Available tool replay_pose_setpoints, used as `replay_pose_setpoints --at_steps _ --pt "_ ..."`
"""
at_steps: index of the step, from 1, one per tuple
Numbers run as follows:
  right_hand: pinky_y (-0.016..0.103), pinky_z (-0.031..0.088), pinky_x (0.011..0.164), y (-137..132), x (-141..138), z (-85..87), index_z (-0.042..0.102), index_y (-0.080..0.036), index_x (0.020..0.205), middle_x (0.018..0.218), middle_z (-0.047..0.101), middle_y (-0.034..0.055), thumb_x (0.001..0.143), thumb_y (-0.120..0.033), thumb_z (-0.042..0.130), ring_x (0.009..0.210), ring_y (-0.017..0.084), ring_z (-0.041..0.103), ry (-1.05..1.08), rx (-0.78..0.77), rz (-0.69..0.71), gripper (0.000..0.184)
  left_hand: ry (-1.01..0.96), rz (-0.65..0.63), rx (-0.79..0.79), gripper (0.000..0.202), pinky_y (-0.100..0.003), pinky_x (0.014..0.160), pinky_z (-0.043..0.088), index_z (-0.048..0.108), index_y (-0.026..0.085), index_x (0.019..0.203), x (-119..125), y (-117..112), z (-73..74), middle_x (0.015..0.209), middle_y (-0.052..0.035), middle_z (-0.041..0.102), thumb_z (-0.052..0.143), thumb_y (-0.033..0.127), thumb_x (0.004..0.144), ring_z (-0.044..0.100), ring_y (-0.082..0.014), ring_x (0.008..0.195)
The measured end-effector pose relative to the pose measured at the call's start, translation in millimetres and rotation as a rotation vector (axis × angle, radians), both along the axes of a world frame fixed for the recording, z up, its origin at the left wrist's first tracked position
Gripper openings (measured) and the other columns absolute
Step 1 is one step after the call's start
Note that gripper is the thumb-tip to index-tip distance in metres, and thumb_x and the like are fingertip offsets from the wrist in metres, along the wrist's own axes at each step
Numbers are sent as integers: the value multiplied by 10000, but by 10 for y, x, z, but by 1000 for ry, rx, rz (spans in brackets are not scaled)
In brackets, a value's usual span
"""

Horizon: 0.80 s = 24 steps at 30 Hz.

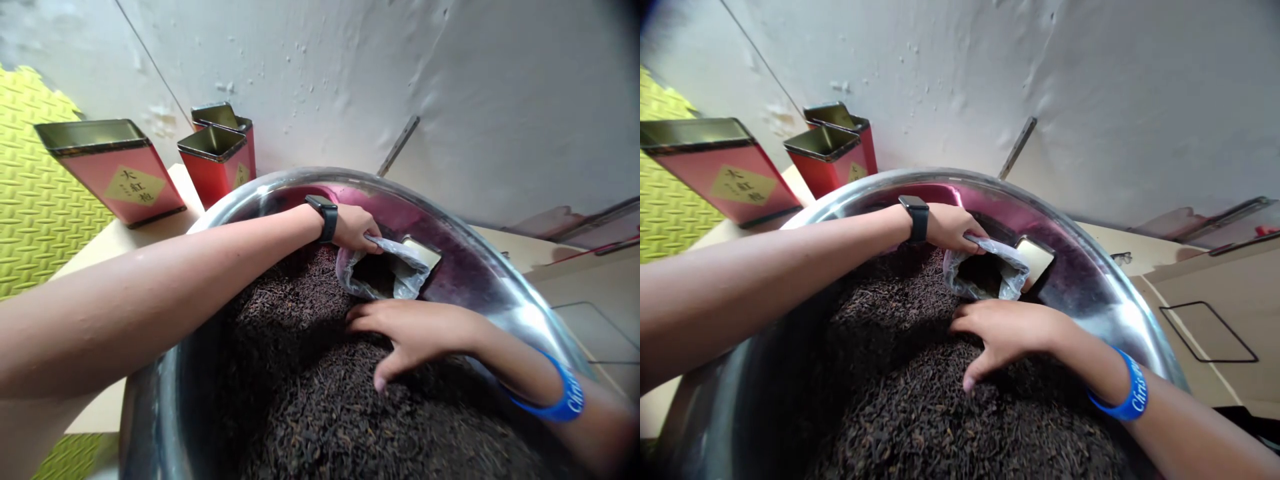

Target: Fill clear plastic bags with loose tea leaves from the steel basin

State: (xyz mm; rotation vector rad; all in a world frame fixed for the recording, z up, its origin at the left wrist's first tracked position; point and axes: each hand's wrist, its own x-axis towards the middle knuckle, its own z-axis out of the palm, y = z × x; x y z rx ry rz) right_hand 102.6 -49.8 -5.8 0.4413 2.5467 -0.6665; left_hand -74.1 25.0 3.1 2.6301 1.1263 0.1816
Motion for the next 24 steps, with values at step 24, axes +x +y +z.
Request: replay_pose_setpoints --at_steps 24 --pt "273 430 873 -143 -111 51 523 -174 1207 1128 592 84 735 -421 643 1039 189 548 225 -7 -14 546 -34 -56 -70 377 -224 686 357 629 246 1110 -27 105 -31 936 -7 667 454 417 824 550 -136 782"
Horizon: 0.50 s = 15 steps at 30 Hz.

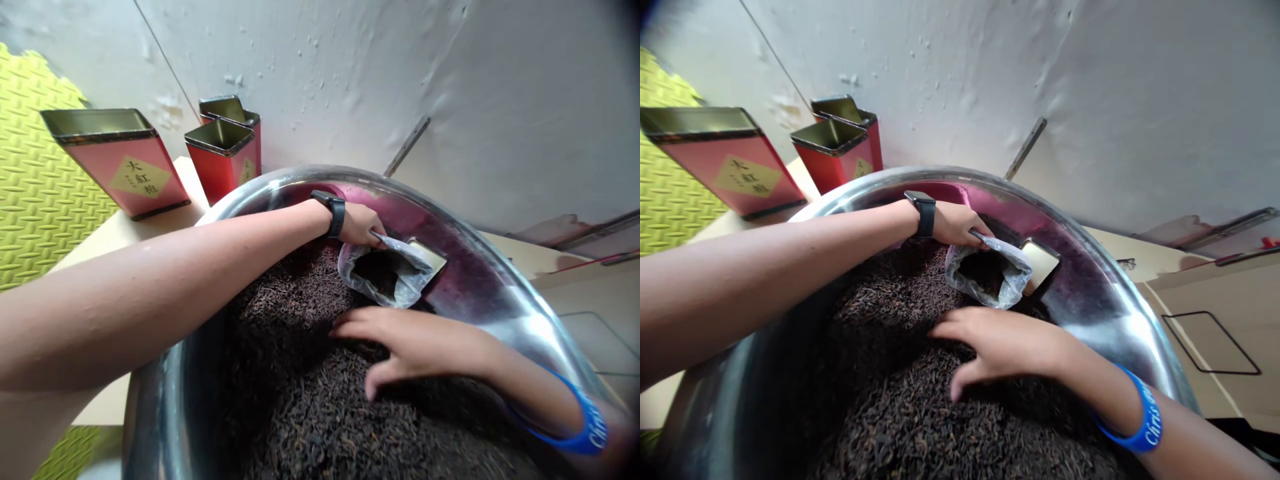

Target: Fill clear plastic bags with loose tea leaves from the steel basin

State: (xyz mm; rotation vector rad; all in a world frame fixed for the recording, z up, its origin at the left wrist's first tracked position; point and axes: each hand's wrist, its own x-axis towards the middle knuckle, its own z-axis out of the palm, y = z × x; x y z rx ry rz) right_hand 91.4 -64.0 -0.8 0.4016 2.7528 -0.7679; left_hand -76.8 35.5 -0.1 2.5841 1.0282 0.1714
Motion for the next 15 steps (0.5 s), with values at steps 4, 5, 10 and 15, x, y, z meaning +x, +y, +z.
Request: replay_pose_setpoints --at_steps 4,5,10,15 --pt "267 435 829 -42 -27 -12 510 -162 1207 1092 592 87 727 -360 664 989 195 562 -140 -135 78 541 -12 12 -39 372 -221 716 359 621 220 1119 -16 -57 37 980 -4 663 463 389 828 541 -132 794" --pt "250 436 809 -28 -27 -2 548 -168 1148 1038 611 68 772 -305 627 947 174 575 -141 -160 97 408 -20 17 -47 370 -223 734 360 619 218 1122 -20 -72 46 997 -3 661 468 384 828 538 -133 809" --pt "246 442 792 157 33 13 605 -176 978 951 625 40 846 -149 496 870 134 585 72 87 -68 174 -47 21 -69 345 -234 778 363 628 234 1103 -28 -96 64 1027 3 660 488 375 822 536 -140 849" --pt "399 384 944 273 76 -49 591 -164 1054 1129 577 92 830 -237 532 1063 230 517 244 643 -391 243 -29 22 -53 323 -236 785 364 635 247 1085 -8 -69 52 1004 6 666 447 331 836 547 -130 833"
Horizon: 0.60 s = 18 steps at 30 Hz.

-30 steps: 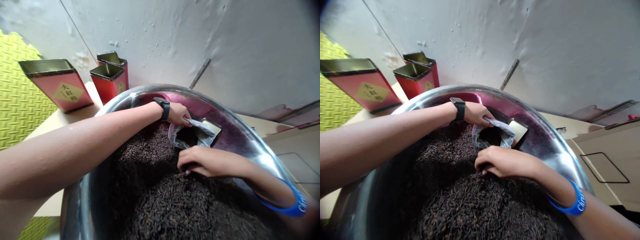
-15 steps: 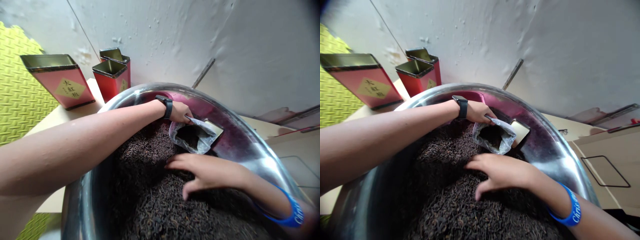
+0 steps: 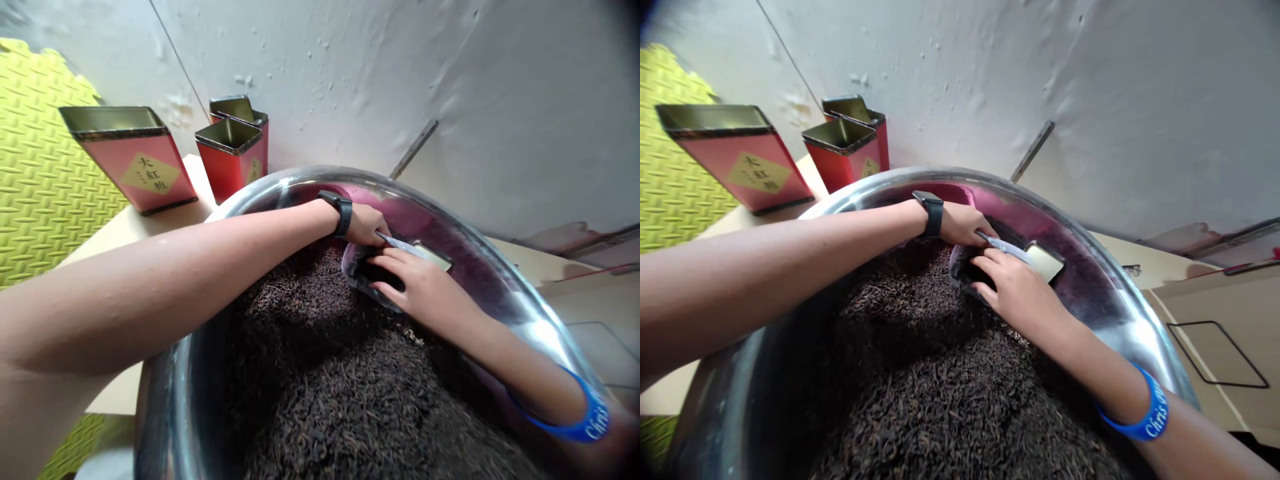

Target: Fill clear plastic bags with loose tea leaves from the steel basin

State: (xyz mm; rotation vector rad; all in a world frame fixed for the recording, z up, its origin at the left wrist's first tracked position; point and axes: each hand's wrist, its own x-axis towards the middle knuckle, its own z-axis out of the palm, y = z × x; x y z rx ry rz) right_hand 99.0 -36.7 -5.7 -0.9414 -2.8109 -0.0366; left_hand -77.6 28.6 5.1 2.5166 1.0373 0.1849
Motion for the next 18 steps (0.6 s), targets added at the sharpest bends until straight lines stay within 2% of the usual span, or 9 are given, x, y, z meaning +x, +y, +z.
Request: replay_pose_setpoints --at_steps 2,5,8,11,14,18 --pt "382 407 918 -79 -49 -34 600 -162 1022 1085 595 87 846 -260 512 1024 215 536 12 -43 36 220 -5 7 -6 321 -237 796 363 636 266 1082 7 16 -14 989 20 669 459 356 830 550 -130 842" --pt "310 459 834 -290 -157 -134 607 -166 989 972 625 69 870 -299 482 912 167 578 -21 -319 203 218 -19 6 -10 325 -231 799 363 636 292 1081 3 41 -42 991 40 666 497 401 808 554 -133 867" --pt "328 444 890 -470 -238 -263 555 -171 1144 1102 597 100 862 -319 492 1030 184 544 -78 -507 322 324 -34 -11 -7 346 -230 780 370 617 285 1115 -17 56 -69 1011 36 662 493 400 813 553 -134 861" --pt "363 352 1007 -520 -320 -326 452 -163 1277 1293 485 122 871 -357 471 1200 194 425 -42 -578 335 451 -65 -50 -25 376 -245 773 375 595 253 1153 -34 68 -88 1033 9 659 485 400 824 549 -143 842" --pt "364 283 1058 -483 -486 -323 389 -127 1327 1384 384 132 853 -471 459 1269 199 337 3 -610 318 590 -79 -58 -42 377 -263 783 376 603 239 1145 -34 86 -102 1028 -11 662 501 396 818 552 -166 851" --pt "374 227 1080 -486 -810 -328 324 -130 1373 1455 255 124 792 -612 449 1327 229 215 -34 -637 375 765 -97 -25 -75 318 -258 812 371 644 271 1070 -23 89 -96 1007 17 668 541 386 792 549 -169 882"
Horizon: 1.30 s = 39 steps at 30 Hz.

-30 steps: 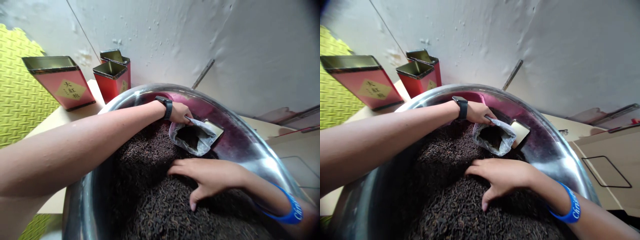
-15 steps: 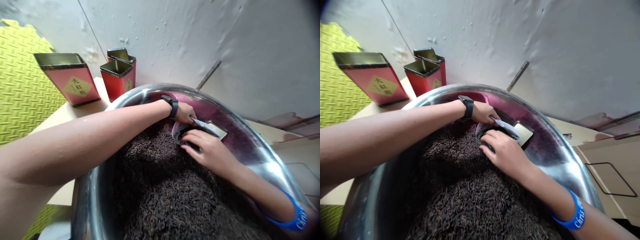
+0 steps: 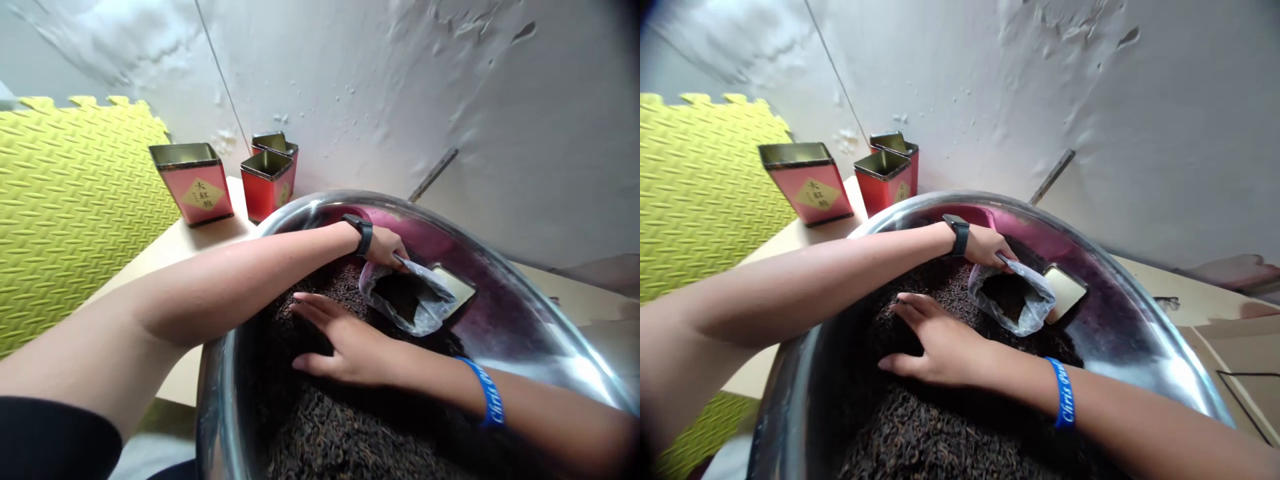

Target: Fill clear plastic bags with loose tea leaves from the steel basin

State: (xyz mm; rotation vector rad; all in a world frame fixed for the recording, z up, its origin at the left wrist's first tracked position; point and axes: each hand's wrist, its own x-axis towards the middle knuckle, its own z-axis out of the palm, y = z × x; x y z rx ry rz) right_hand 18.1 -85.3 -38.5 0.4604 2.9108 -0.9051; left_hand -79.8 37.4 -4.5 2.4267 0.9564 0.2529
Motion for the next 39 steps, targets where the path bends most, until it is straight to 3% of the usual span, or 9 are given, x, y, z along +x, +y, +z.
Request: replay_pose_setpoints --at_steps 7,12,17,21,24,29,32,35,39 --pt "431 315 999 -197 -217 97 477 -176 1257 1364 375 132 704 -619 541 1231 327 334 23 178 325 711 2 18 -31 225 -230 802 377 688 269 962 7 -56 59 969 38 676 579 323 773 551 -162 903" --pt "331 473 706 -262 -138 145 604 -194 971 1002 583 82 790 -455 507 842 225 574 17 290 431 332 -1 -13 -18 262 -219 803 380 667 258 1028 4 -31 53 1002 26 670 543 318 805 563 -155 913" --pt "276 380 423 -214 -140 149 628 -189 825 716 608 32 785 -442 528 526 168 562 -81 365 451 275 2 22 -38 257 -242 828 378 672 293 1013 -2 -46 76 1004 41 671 578 322 776 558 -175 936" --pt "297 384 433 -46 -101 380 632 -171 739 683 626 42 775 -162 545 525 187 570 -159 547 341 95 -7 -34 -50 273 -255 835 378 670 268 1027 -13 -20 62 1004 25 671 583 287 769 561 -175 920" --pt "317 417 497 133 -44 577 636 -139 715 704 644 96 733 14 471 574 212 592 -342 747 125 225 6 -11 -61 269 -242 833 385 669 260 1020 -38 32 41 1013 33 667 579 243 767 559 -161 918" --pt "431 445 680 283 -10 690 640 -87 882 867 641 205 775 -32 456 824 318 589 -409 1008 -60 220 45 38 -55 284 -240 810 401 662 212 1037 -143 142 25 953 19 673 544 192 779 570 -152 873" --pt "418 439 713 174 -59 571 620 -125 892 885 630 151 782 -60 485 821 275 572 -294 942 51 185 16 47 -38 306 -233 801 396 645 190 1070 -199 174 23 938 9 675 552 178 779 564 -144 863" --pt "350 441 720 14 -135 338 597 -160 914 879 616 82 830 -258 536 816 217 568 -119 654 259 143 2 58 -57 322 -223 782 397 634 185 1090 -215 172 20 943 7 677 563 190 776 558 -134 853" --pt "361 432 814 -74 -162 93 541 -137 1123 1122 553 143 787 -634 434 1054 275 500 -14 367 428 610 -5 40 -70 343 -216 778 401 625 180 1112 -205 169 11 988 -5 671 569 248 780 562 -134 869"
